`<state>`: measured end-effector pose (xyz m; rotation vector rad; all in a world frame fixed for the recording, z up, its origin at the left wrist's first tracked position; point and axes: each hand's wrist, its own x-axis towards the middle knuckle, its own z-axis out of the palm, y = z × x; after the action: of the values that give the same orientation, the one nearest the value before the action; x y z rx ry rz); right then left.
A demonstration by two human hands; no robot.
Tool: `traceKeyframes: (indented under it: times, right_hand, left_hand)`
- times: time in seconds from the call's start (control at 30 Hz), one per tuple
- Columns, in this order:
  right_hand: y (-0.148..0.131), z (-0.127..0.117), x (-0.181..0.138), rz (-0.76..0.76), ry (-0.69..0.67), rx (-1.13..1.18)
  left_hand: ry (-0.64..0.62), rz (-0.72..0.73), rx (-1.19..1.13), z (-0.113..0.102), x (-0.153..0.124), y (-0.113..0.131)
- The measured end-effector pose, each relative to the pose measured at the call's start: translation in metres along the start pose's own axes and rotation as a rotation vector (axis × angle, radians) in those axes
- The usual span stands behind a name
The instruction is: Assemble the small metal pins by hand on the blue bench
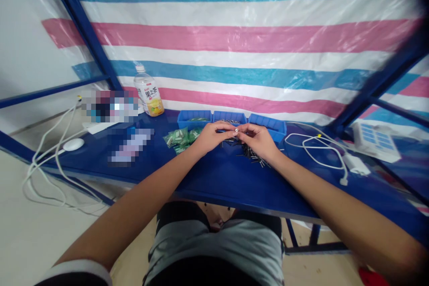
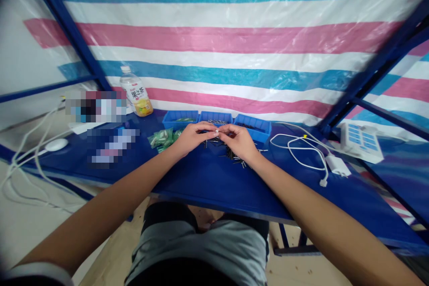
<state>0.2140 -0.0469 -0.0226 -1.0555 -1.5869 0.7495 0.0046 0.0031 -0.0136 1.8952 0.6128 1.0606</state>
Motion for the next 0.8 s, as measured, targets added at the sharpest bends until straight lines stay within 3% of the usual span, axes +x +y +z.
traceKeyframes:
  times: [0.37, 0.6, 0.8]
  right_hand:
    - [-0.0085, 0.0035, -0.0025, 0.043, -0.04, -0.022]
    - [-0.0076, 0.0039, -0.003, 0.031, -0.062, -0.031]
    - [-0.0076, 0.0045, -0.0031, 0.019, -0.045, -0.057]
  left_hand:
    - [0.048, -0.145, -0.083, 0.0001, -0.0007, -0.0037]
    - [0.031, -0.148, -0.037, -0.0017, -0.0014, 0.0027]
    - [0.059, -0.203, -0.15, -0.0001, -0.0012, 0.0003]
